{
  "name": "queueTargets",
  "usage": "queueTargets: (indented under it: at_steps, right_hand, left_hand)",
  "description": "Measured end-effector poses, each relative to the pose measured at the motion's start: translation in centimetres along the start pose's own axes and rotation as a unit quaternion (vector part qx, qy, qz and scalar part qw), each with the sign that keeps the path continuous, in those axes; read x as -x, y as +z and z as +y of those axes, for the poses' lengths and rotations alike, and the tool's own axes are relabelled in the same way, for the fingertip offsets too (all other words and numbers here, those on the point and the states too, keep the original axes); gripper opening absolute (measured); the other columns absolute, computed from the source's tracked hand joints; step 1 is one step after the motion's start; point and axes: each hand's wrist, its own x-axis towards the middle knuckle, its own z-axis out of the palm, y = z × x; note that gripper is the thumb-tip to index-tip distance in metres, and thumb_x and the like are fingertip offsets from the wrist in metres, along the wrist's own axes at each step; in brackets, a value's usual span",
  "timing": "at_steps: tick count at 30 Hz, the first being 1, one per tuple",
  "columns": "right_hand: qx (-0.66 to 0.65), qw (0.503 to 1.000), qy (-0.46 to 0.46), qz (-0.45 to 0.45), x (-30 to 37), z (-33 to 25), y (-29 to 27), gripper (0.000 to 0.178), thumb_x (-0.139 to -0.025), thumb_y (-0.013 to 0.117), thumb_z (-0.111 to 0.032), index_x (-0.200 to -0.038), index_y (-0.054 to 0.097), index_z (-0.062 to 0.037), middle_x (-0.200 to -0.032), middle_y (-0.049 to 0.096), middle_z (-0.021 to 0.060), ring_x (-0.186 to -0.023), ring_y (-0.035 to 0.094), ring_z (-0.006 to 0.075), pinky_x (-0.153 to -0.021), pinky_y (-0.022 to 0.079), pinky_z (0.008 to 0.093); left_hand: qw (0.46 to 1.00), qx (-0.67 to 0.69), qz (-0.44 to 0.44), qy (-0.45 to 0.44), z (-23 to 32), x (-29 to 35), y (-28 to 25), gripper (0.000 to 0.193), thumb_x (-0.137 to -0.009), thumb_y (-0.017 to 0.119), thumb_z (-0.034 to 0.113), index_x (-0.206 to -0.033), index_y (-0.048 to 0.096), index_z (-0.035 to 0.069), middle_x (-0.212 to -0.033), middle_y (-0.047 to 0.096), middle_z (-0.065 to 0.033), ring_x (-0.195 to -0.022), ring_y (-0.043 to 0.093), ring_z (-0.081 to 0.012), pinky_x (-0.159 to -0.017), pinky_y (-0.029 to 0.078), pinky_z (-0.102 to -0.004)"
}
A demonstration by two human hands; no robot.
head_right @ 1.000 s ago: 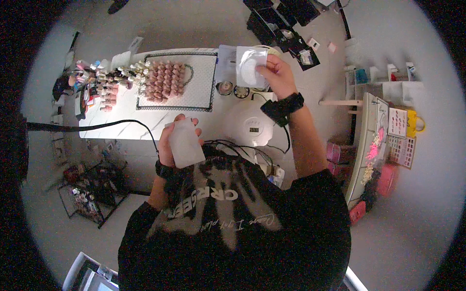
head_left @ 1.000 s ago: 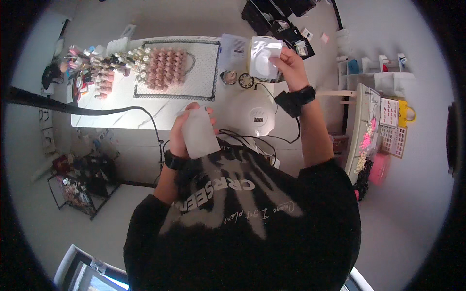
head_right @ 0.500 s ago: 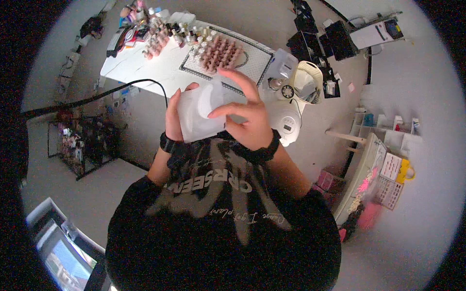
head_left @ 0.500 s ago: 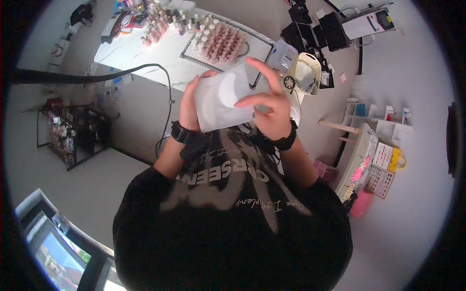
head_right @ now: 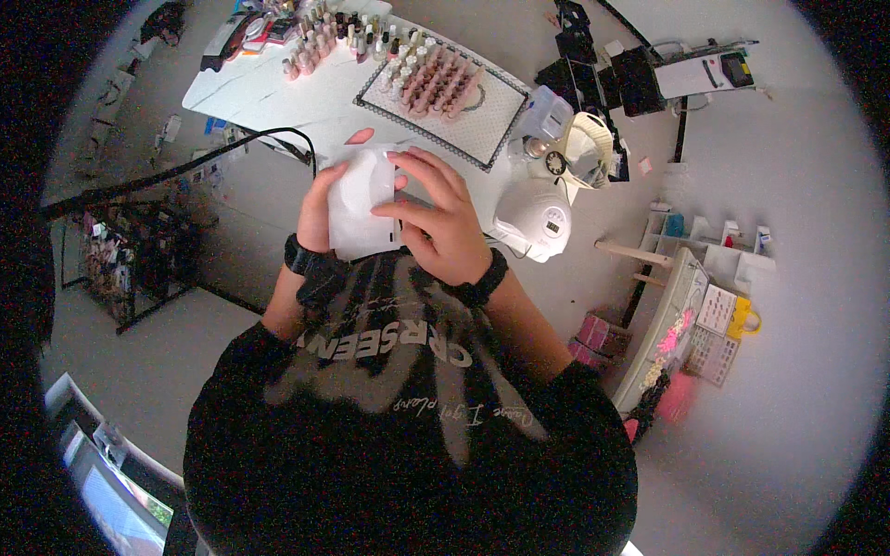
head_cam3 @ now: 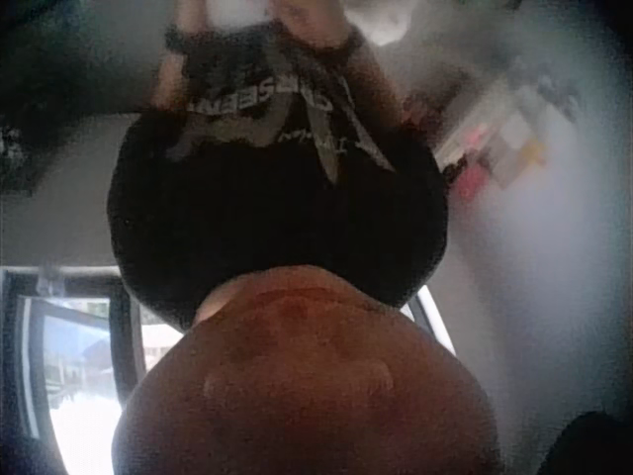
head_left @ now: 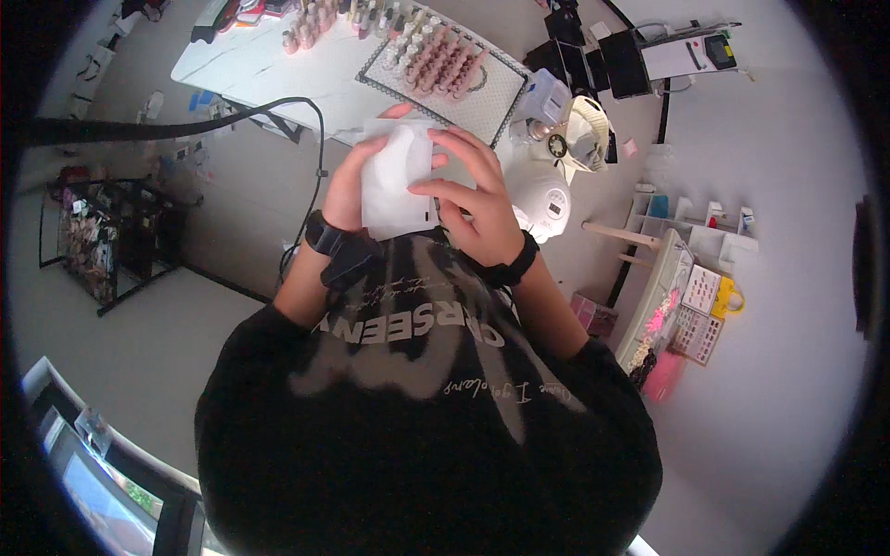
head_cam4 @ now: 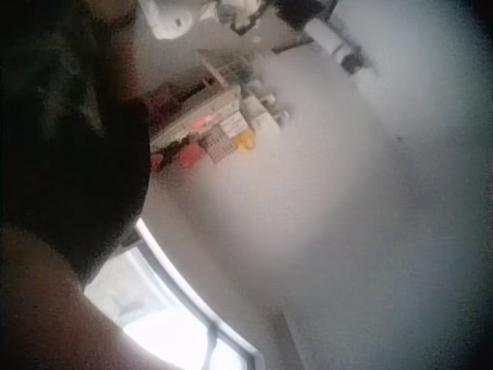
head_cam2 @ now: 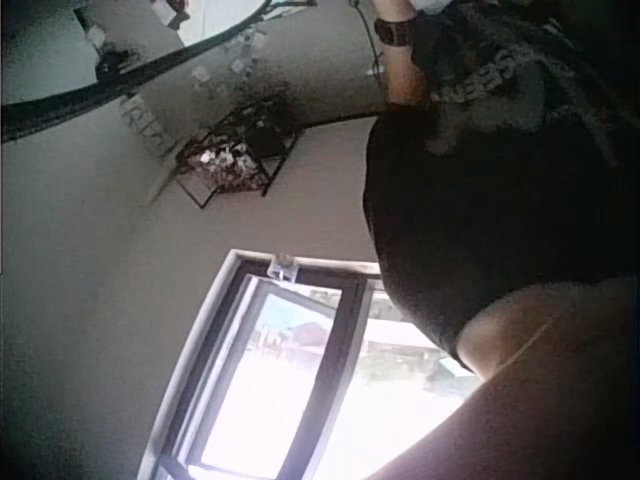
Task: The person repeatedly wipes small white rectangular objects with a white cloth. They pick up each object from a container, wipe it on both sides, and return it to the container. The process is repeated for multiple items in a consistent sequence.
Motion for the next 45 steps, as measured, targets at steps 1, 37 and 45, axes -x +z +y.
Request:
queueTargets:
  at_steps: [1,37,45]
  right_hand:
    - [0.002,1.0,0.001,0.003,0.0,-0.1,0.2,0.033,-0.069,0.06,0.001,-0.096,0.07,-0.0152,-0.133,0.049,0.0097,-0.125,0.042,0.0326,-0.104,0.033,0.0422]
    - [0.052,0.997,0.011,-0.048,-0.3,-1.3,3.0,0.088,-0.055,0.083,-0.026,-0.135,0.045,-0.0188,-0.147,0.031,0.0134,-0.136,0.029,0.0326,-0.111,0.023,0.0503]
    - [0.034,0.998,0.017,-0.048,2.0,2.2,3.0,0.102,-0.055,0.082,-0.029,-0.143,0.033,-0.0185,-0.135,0.04,0.0186,-0.128,0.036,0.0397,-0.108,0.027,0.0508]
  left_hand:
    - [1.0,-0.002,0.007,-0.003,0.5,0.3,-0.1,0.055,-0.093,0.044,0.039,-0.138,0.032,0.009,-0.114,0.057,-0.0221,-0.097,0.061,-0.0295,-0.078,0.053,-0.0394]
    - [0.991,-0.071,0.112,-0.035,0.8,1.7,-2.6,0.046,-0.089,0.051,0.026,-0.132,0.042,0.011,-0.121,0.054,-0.0145,-0.103,0.058,-0.0252,-0.085,0.05,-0.037]
    - [0.975,-0.197,0.05,-0.093,-2.4,-0.3,-0.6,0.059,-0.088,0.048,0.022,-0.144,0.03,0.014,-0.141,0.036,-0.0118,-0.129,0.038,-0.0269,-0.102,0.04,-0.0382]
